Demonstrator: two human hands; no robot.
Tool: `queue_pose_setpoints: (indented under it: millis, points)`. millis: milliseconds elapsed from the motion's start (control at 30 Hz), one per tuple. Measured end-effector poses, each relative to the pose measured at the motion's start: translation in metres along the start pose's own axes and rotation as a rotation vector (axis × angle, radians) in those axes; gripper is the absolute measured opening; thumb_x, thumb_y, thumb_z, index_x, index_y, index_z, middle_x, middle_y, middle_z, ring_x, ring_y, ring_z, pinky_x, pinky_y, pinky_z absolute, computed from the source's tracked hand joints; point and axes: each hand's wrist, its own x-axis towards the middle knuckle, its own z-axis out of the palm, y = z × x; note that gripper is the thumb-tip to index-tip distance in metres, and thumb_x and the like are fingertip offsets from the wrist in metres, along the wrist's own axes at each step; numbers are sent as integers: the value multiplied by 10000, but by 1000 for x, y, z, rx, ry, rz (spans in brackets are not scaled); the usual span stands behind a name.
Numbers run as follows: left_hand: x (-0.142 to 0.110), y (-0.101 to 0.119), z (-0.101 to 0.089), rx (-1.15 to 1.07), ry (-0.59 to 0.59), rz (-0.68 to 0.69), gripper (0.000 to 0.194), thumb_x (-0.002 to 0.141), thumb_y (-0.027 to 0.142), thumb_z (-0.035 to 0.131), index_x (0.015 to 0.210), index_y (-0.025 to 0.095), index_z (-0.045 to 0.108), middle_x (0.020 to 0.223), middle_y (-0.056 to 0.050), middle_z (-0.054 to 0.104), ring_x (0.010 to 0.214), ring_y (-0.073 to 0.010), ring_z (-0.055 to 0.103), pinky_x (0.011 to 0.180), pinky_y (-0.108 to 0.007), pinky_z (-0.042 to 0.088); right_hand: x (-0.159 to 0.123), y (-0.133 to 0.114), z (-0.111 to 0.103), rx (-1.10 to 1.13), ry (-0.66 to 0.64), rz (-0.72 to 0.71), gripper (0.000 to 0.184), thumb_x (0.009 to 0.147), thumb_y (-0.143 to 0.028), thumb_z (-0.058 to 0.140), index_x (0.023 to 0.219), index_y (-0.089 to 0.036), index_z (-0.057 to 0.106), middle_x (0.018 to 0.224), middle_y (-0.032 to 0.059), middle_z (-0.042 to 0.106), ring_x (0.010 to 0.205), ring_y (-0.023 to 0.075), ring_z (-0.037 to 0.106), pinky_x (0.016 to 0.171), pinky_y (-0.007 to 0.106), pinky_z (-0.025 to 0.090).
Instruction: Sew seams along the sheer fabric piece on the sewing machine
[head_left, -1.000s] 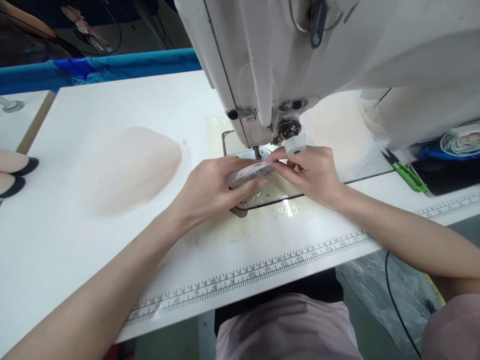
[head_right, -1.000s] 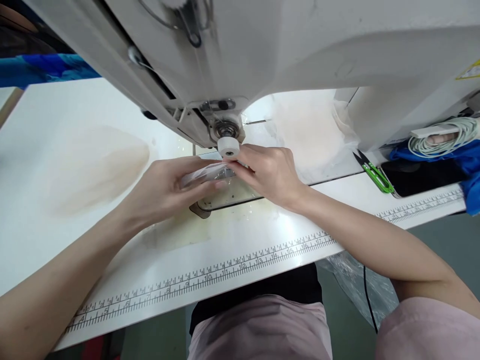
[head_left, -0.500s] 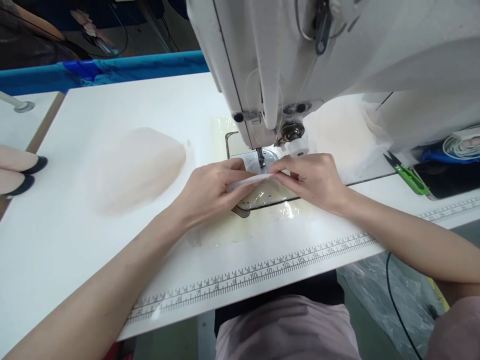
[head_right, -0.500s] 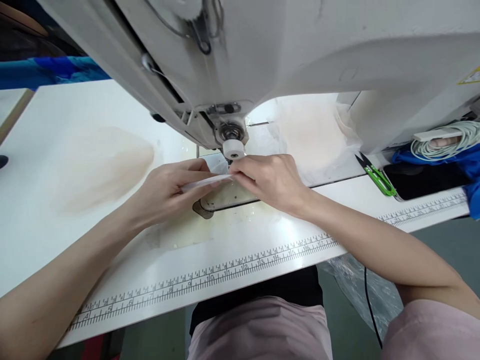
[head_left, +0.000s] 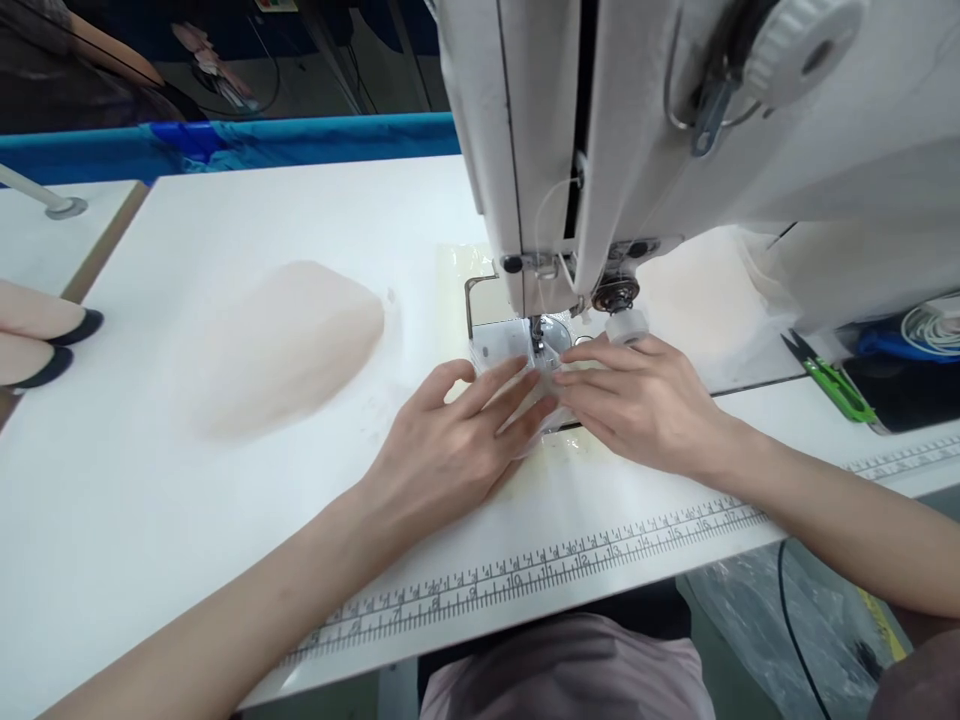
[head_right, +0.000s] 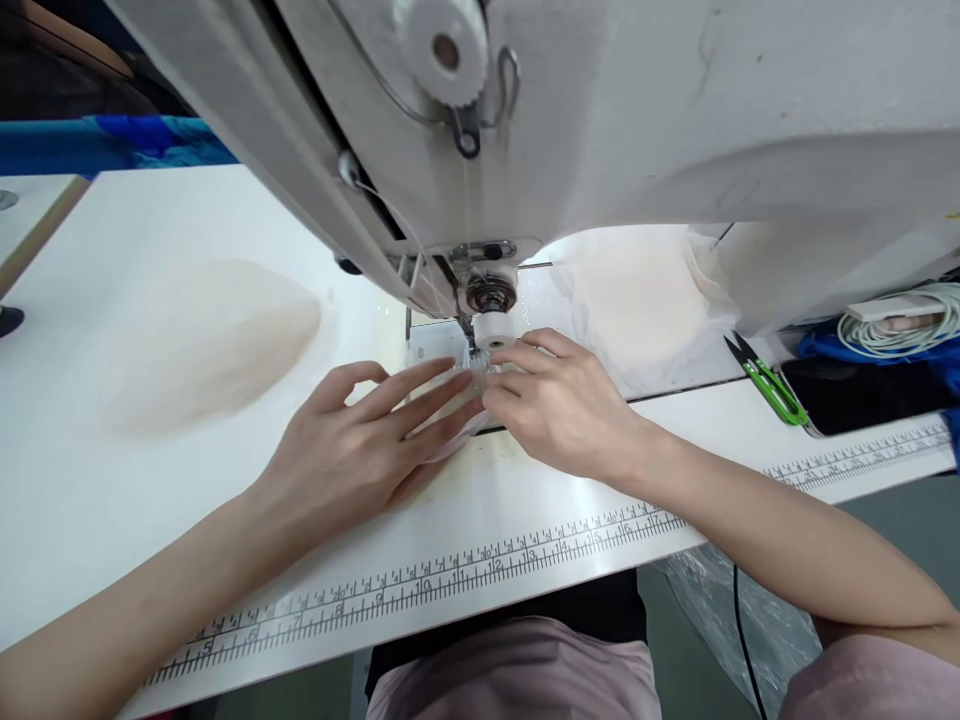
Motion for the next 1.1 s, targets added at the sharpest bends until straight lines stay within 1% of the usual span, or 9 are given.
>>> queue_pose_setpoints:
  millis: [67, 200, 267, 433, 667, 767, 900, 1033, 1100]
  points:
    - [-1, 0, 0, -1, -8, 3, 309, 934, 175, 524, 1230, 174, 615, 1242, -109, 659, 1196, -275, 592, 889, -435, 472, -1, 0, 1, -20, 13, -5, 296, 901, -53, 474, 832, -209, 716, 875, -1, 763, 1019, 164, 637, 763, 323, 426]
    - [-3, -1, 2, -32, -7, -11, 312, 938, 184, 523, 1241, 191, 599, 1219, -102, 671, 1161, -268, 621, 943, -464, 468, -1, 0, 1, -4, 24, -14, 280, 919, -74, 475, 815, -186, 709, 853, 21, 760, 966, 172, 648, 751, 327, 423]
    - [-3, -1, 2, -44, -10, -14, 325, 939, 186, 521, 1257, 194, 589, 1224, -104, 667, 1161, -268, 622, 969, -480, 462, -1, 0, 1, -8, 14, -11, 291, 930, -82, 466, 798, -190, 702, 841, 15, 759, 948, 167, 650, 748, 329, 418]
    - [-3, -5, 4, -63, -10, -33, 311, 946, 193, 492, 1233, 231, 606, 1241, -89, 657, 1161, -248, 625, 1002, -494, 451, 0, 1, 3, -14, 22, -7, 322, 957, -107, 438, 780, -194, 693, 839, 12, 759, 892, 157, 655, 735, 328, 409]
    - [-1, -15, 12, -68, 0, -37, 339, 942, 172, 463, 1257, 195, 587, 1237, -110, 661, 1154, -258, 628, 1025, -534, 395, 0, 6, 13, -53, 74, 3, 302, 932, -51, 444, 796, -179, 681, 894, 1, 762, 870, 139, 660, 739, 315, 409]
    - [1, -20, 13, -81, -2, -57, 331, 963, 195, 443, 1264, 222, 578, 1244, -91, 661, 1161, -242, 624, 1042, -527, 374, 1, 9, 18, -81, 105, -9, 285, 938, -55, 446, 812, -166, 676, 895, 7, 760, 848, 138, 656, 752, 311, 415]
    - [3, -23, 14, -69, -51, -86, 344, 987, 212, 404, 1302, 243, 539, 1276, -69, 645, 1198, -220, 598, 1064, -509, 348, 2, 13, 21, -92, 84, -18, 280, 927, -34, 439, 859, -159, 680, 925, 19, 757, 828, 149, 648, 754, 314, 419]
    - [1, -20, 17, -28, 3, -90, 331, 977, 194, 424, 1282, 231, 548, 1288, -64, 637, 1188, -220, 605, 1037, -482, 360, 3, 12, 18, -85, 45, 9, 265, 913, -49, 463, 858, -167, 694, 941, 23, 758, 836, 161, 649, 785, 329, 423]
    - [-1, -16, 16, -32, 26, -77, 336, 954, 156, 450, 1268, 200, 560, 1283, -78, 637, 1166, -228, 620, 1010, -472, 376, 2, 10, 16, -73, 33, 18, 250, 906, -59, 477, 870, -159, 703, 939, 28, 761, 837, 167, 657, 805, 342, 424]
